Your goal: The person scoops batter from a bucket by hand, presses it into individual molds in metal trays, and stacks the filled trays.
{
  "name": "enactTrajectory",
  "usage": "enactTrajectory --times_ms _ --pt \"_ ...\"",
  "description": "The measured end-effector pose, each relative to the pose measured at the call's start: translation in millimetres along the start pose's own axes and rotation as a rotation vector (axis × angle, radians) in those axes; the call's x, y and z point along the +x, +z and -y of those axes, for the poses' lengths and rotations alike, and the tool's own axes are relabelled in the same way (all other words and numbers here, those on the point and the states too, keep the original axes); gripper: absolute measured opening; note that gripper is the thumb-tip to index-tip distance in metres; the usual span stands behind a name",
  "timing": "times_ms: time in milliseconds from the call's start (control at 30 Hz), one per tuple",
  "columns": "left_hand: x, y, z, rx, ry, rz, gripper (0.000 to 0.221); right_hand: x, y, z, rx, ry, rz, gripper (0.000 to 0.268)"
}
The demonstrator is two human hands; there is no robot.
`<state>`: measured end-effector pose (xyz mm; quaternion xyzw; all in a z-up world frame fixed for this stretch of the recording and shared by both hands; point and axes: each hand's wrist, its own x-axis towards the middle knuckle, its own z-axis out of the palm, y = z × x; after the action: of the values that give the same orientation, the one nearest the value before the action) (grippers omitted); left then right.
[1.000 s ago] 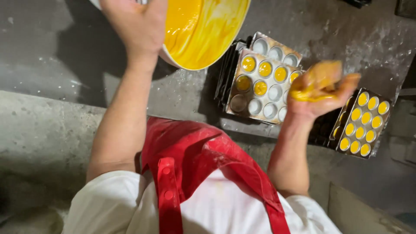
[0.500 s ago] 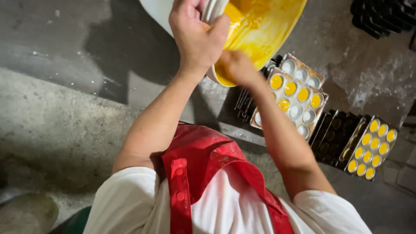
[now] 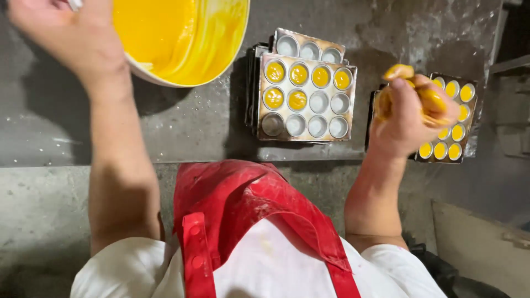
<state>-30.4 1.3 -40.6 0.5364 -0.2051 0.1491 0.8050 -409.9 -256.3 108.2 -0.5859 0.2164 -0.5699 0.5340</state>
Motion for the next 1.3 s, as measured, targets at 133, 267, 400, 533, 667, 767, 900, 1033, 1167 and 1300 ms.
enactTrajectory --times_ms 133,267,400,533,667,767,900,1033,1167,1300 --pt "0.5 -11.4 -1.4 -0.063 -0.050 0.015 0.044 -5.2 -33.2 -115.7 -0.112 0.269 0.007 0.021" --pt "-1.2 -21.5 2.5 -0.037 -0.047 0.038 0.041 16.5 -51.1 -133.7 0.440 0.625 -0.270 0.021" --pt "-1.5 -31.1 -10.7 0.034 -0.082 0.073 0.035 24.2 8.5 -42.1 0.910 0.654 0.353 0.044" --pt "-8.9 -2.7 -40.3 0.190 -0.032 0.037 0.025 -7.7 138.1 -55.7 0.223 0.523 0.316 0.027" --pt "-7.0 13.0 -62.2 0.057 -0.097 0.012 0.023 -15.2 249.1 -166.7 -0.586 0.121 1.034 0.042" --pt "-3.3 12.6 -71.1 -0.004 -0.165 -0.004 0.025 -29.3 259.9 -214.2 -0.952 0.237 1.259 0.051" --pt "-6.8 23.6 -75.6 0.069 -0.106 -0.075 0.024 -91.3 228.9 -185.2 -0.696 0.530 1.326 0.047" --pt "-15.5 50.8 -69.5 0.218 -0.003 -0.122 0.024 -127.2 178.3 -114.9 -0.527 0.586 0.710 0.045" --pt "-23.3 65.5 -42.6 0.247 -0.127 -0.121 0.025 -64.0 120.8 -111.2 0.728 1.066 0.241 0.032" --pt "-15.3 15.7 -26.6 0.327 -0.104 0.026 0.028 -2.2 3.2 -42.3 0.130 0.340 0.116 0.008"
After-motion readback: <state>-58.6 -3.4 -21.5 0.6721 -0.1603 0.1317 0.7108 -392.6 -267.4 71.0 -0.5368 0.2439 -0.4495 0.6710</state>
